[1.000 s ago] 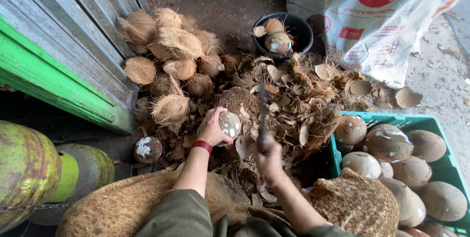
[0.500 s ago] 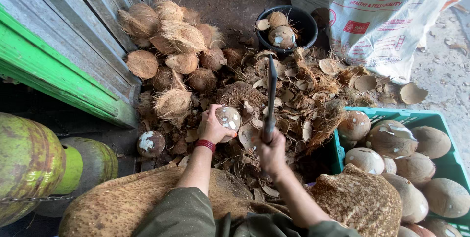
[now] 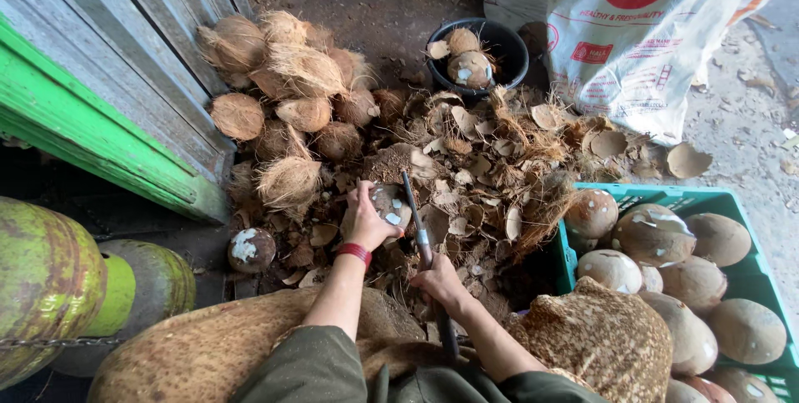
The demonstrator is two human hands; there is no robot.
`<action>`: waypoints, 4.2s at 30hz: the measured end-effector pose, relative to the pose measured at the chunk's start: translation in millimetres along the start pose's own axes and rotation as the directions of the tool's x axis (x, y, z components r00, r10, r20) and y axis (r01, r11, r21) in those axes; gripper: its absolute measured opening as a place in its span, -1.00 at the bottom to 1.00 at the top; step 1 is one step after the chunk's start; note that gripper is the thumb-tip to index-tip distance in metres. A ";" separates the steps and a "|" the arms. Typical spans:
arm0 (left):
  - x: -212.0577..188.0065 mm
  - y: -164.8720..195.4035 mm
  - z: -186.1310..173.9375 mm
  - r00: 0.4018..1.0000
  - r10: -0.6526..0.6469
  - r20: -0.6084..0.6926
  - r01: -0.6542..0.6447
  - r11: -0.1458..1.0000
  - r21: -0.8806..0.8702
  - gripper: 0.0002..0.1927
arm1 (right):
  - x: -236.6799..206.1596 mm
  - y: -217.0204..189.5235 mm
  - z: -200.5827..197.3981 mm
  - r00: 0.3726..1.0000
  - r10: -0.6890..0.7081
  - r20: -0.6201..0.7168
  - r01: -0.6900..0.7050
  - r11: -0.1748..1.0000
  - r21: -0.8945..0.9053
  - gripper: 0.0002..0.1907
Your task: The person sits on a low stool and husks coconuts one at a time, holding each coconut against a fixed blade while chopping away the fibrous husk with a machete. They rotate the coconut between strikes, set husked coconuts into a green crate, and toss husk debris onto a growing pile.
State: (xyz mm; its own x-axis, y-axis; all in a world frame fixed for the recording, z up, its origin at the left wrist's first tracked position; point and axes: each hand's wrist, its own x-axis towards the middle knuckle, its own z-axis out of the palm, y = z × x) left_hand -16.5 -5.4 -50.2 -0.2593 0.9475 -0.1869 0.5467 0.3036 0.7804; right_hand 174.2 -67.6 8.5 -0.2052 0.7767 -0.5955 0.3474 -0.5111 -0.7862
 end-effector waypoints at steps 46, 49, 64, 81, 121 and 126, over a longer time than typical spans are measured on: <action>-5.3 -8.1 -14.5 0.983 -0.177 0.055 0.179 0.983 -0.034 0.22 | 23.7 36.3 -3.7 0.953 0.283 0.111 -0.304 0.887 0.347 -0.80; -2.3 -34.7 -30.0 0.984 -0.131 0.122 0.166 0.919 -0.359 0.26 | 29.2 47.7 -6.1 0.967 0.187 0.173 -0.247 0.849 0.467 -0.81; 5.6 -11.4 -16.4 0.985 -0.172 0.009 0.171 0.969 -0.180 0.13 | 39.8 45.8 -49.6 0.980 0.197 -0.022 -0.195 0.979 0.066 -0.90; 6.3 22.8 -5.1 0.978 -0.183 0.101 0.161 0.967 0.195 0.25 | 1.4 0.8 -14.4 0.618 -0.757 -0.213 0.747 0.650 -0.142 -0.84; 15.9 -23.0 -20.1 0.990 -0.122 0.073 0.133 0.978 -0.163 0.29 | 1.0 5.9 -27.2 0.916 -0.189 0.354 -0.184 0.587 0.788 -0.84; 14.1 -27.4 -19.2 0.976 -0.213 0.049 0.217 0.910 -0.354 0.29 | 8.4 17.9 -24.6 0.985 0.149 0.084 -0.167 0.947 0.273 -0.85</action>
State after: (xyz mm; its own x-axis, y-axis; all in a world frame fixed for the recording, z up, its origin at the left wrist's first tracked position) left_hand -50.4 -2.3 -62.8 -0.3305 0.8647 -0.3782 0.1589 0.4460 0.8808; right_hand 201.2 -61.2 -6.5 -0.2276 0.6579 -0.7179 0.1137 -0.7142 -0.6906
